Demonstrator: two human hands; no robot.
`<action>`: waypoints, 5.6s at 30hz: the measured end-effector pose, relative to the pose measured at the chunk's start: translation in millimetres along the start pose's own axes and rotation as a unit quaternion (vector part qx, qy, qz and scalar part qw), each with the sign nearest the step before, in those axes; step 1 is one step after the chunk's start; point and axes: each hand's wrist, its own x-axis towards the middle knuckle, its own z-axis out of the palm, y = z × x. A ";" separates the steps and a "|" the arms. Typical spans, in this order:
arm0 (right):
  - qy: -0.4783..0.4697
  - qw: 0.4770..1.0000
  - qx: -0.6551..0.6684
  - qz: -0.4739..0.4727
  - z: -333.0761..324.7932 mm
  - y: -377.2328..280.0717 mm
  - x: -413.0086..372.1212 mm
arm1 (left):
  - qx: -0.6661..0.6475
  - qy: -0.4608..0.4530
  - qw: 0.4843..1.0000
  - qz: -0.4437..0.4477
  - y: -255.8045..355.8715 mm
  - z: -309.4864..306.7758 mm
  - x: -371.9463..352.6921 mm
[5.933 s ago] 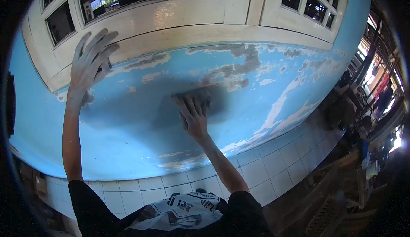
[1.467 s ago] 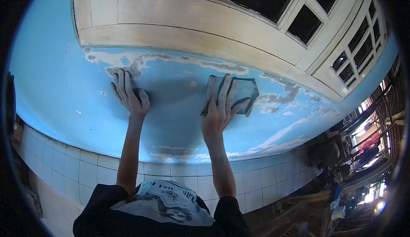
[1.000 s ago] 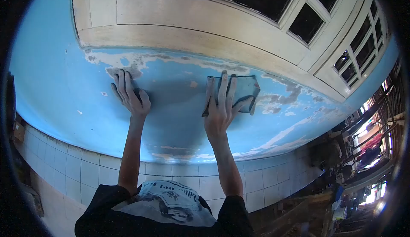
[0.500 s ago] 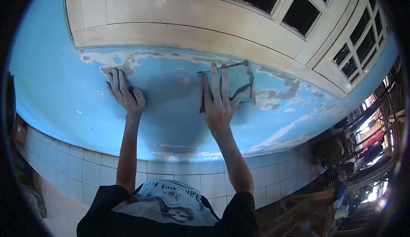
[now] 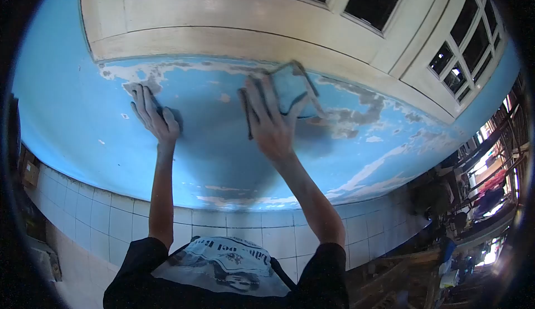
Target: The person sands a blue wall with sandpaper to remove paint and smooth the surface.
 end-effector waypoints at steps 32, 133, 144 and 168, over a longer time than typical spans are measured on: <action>-0.048 0.989 0.139 0.024 11.5 37.2 -69.2 | -0.002 -0.005 1.000 0.024 -1.6 -6.0 0.0; -0.037 0.989 0.109 -0.093 19.4 -37.6 1.9 | 0.023 -0.038 0.999 0.028 -82.0 -60.5 40.9; -0.012 0.997 0.038 -0.072 12.2 -110.0 74.2 | 0.011 -0.016 0.998 0.058 -140.5 -54.2 63.4; -0.032 0.972 0.230 -0.030 51.8 -209.7 52.0 | -0.022 -0.065 0.996 0.059 -152.2 -65.4 66.4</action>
